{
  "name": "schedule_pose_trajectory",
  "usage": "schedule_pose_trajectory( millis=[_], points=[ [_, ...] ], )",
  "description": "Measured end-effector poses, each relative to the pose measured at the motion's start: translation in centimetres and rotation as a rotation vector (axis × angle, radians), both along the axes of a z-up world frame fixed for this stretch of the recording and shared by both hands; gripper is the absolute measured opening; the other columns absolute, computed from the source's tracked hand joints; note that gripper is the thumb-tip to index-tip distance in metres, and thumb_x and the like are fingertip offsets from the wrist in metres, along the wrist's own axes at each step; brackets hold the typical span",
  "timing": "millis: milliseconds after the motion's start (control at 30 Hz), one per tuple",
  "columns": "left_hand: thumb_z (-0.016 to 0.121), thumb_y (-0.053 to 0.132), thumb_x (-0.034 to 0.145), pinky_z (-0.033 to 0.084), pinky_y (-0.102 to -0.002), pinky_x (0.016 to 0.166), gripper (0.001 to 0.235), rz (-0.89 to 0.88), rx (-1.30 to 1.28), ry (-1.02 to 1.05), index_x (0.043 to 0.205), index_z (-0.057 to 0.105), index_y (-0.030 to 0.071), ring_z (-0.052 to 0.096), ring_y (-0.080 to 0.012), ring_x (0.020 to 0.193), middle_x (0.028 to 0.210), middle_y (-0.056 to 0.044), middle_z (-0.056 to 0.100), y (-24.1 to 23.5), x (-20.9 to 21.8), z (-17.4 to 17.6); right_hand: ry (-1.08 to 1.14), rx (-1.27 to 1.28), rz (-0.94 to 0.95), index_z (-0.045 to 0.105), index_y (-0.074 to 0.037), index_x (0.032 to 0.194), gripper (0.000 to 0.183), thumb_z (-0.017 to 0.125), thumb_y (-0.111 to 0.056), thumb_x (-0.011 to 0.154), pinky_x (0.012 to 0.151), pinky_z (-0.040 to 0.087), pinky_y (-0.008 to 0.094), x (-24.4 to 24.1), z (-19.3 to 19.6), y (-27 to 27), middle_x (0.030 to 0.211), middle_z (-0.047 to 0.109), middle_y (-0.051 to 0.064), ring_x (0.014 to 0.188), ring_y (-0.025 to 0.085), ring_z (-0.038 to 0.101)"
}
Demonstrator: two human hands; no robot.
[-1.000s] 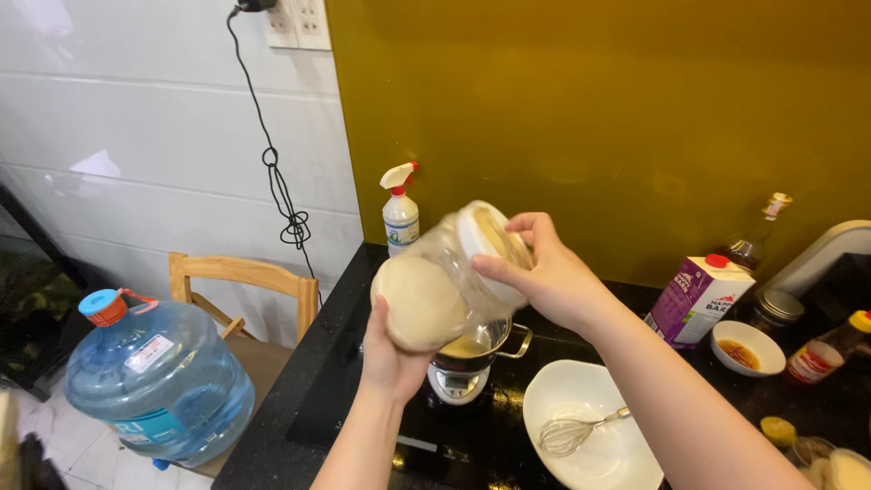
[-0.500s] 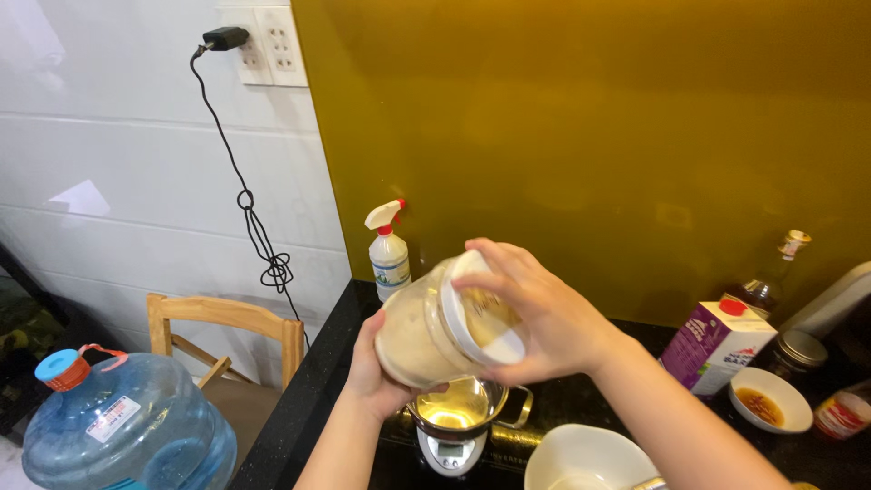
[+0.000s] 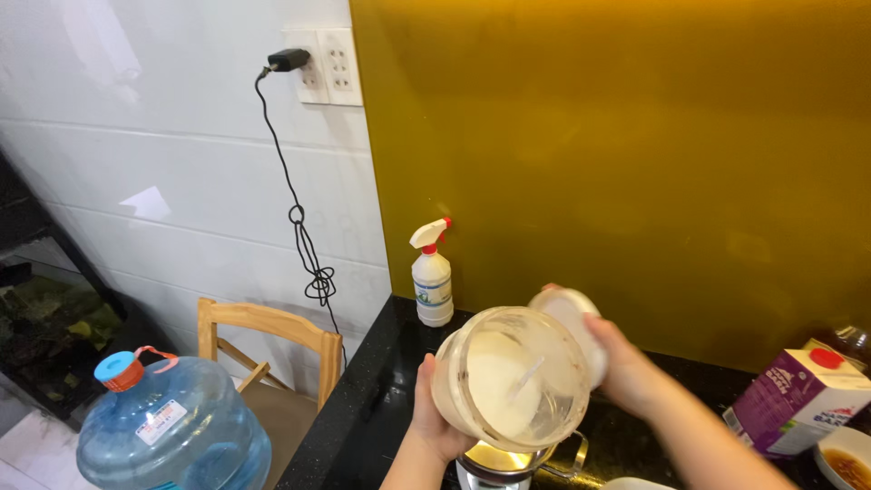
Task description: The person pours a white granular substance from a jar into a pot on an induction cooktop, then cracks two eggs into a bowl and whisks them. The person also fills a small metal cup with water from the sink and adds it to the pot.
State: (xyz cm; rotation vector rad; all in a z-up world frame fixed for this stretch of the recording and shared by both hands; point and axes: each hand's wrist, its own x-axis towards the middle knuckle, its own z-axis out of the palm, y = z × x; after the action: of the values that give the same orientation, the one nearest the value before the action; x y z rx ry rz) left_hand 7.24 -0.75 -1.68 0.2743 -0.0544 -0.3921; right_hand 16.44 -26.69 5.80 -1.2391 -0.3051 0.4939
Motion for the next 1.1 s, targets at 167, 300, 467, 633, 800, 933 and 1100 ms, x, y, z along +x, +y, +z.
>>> schedule_pose_trajectory(
  millis=[167, 300, 467, 633, 800, 933, 1100],
  points=[
    [0.050, 0.079, 0.081, 0.044, -0.058, 0.112, 0.099, -0.011, 0.010, -0.118, 0.150, 0.047, 0.008, 0.051, -0.0424, 0.137, 0.150, -0.021, 0.052, -0.9, -0.2, 0.1, -0.263, -0.197, -0.099, 0.069, -0.005, 0.125, 0.038, 0.064, -0.020, 0.090, 0.092, 0.057, 0.038, 1.0, -4.6, 2.3, 0.119, 0.075, 0.012, 0.106, 0.022, 0.069],
    [0.047, 0.074, 0.083, 0.043, -0.060, 0.111, 0.091, 0.114, 0.137, -0.033, 0.149, 0.048, 0.011, 0.051, -0.0419, 0.136, 0.148, -0.019, 0.054, 0.5, -0.6, 0.8, -0.796, -0.486, -0.537, 0.074, -0.005, 0.116, 0.025, 0.063, -0.016, 0.096, 0.091, 0.055, 0.031, -1.8, 0.4, 1.0, 0.117, 0.075, 0.006, 0.103, 0.016, 0.070],
    [0.048, 0.062, 0.084, 0.042, -0.058, 0.111, 0.081, 0.235, 0.448, 0.048, 0.150, 0.046, 0.014, 0.052, -0.0356, 0.138, 0.149, -0.014, 0.057, 3.9, -0.2, 2.2, -1.375, -0.786, -0.366, 0.079, -0.011, 0.100, 0.022, 0.073, -0.022, 0.083, 0.079, 0.058, 0.033, -5.6, 6.9, 1.2, 0.099, 0.078, 0.004, 0.087, 0.020, 0.072],
    [0.059, 0.054, 0.083, 0.046, -0.057, 0.106, 0.080, 0.345, 0.614, 0.035, 0.150, 0.044, 0.014, 0.055, -0.0339, 0.133, 0.145, -0.014, 0.058, 5.9, -0.9, 2.6, -1.597, -1.196, -0.007, 0.071, -0.011, 0.077, 0.008, 0.073, -0.020, 0.078, 0.079, 0.058, 0.041, -5.0, 5.4, 5.5, 0.084, 0.071, 0.004, 0.086, 0.028, 0.069],
    [0.063, 0.050, 0.077, 0.047, -0.058, 0.103, 0.083, 0.363, 0.654, 0.077, 0.151, 0.040, 0.019, 0.056, -0.0335, 0.130, 0.142, -0.013, 0.058, 6.2, -1.9, 2.7, -1.436, -1.090, -0.106, 0.073, -0.010, 0.088, 0.015, 0.072, -0.018, 0.075, 0.069, 0.057, 0.042, -3.6, 3.1, 7.6, 0.091, 0.072, 0.006, 0.081, 0.030, 0.069],
    [0.063, 0.046, 0.072, 0.047, -0.058, 0.103, 0.085, 0.397, 0.694, 0.091, 0.150, 0.035, 0.029, 0.055, -0.0320, 0.130, 0.141, -0.008, 0.056, 7.0, -2.4, 2.1, -1.443, -1.163, -0.026, 0.072, -0.008, 0.093, 0.023, 0.074, -0.023, 0.076, 0.064, 0.058, 0.041, -3.1, 3.5, 8.2, 0.090, 0.069, 0.008, 0.074, 0.030, 0.069],
    [0.068, 0.047, 0.082, 0.047, -0.057, 0.108, 0.082, 0.373, 0.570, 0.017, 0.153, 0.039, 0.017, 0.054, -0.0368, 0.136, 0.149, -0.016, 0.056, 7.6, -2.2, 1.6, -1.512, -1.189, 0.076, 0.077, -0.015, 0.088, 0.013, 0.072, -0.022, 0.078, 0.063, 0.057, 0.040, -4.1, 5.1, 7.6, 0.093, 0.068, 0.002, 0.075, 0.026, 0.070]
  ],
)
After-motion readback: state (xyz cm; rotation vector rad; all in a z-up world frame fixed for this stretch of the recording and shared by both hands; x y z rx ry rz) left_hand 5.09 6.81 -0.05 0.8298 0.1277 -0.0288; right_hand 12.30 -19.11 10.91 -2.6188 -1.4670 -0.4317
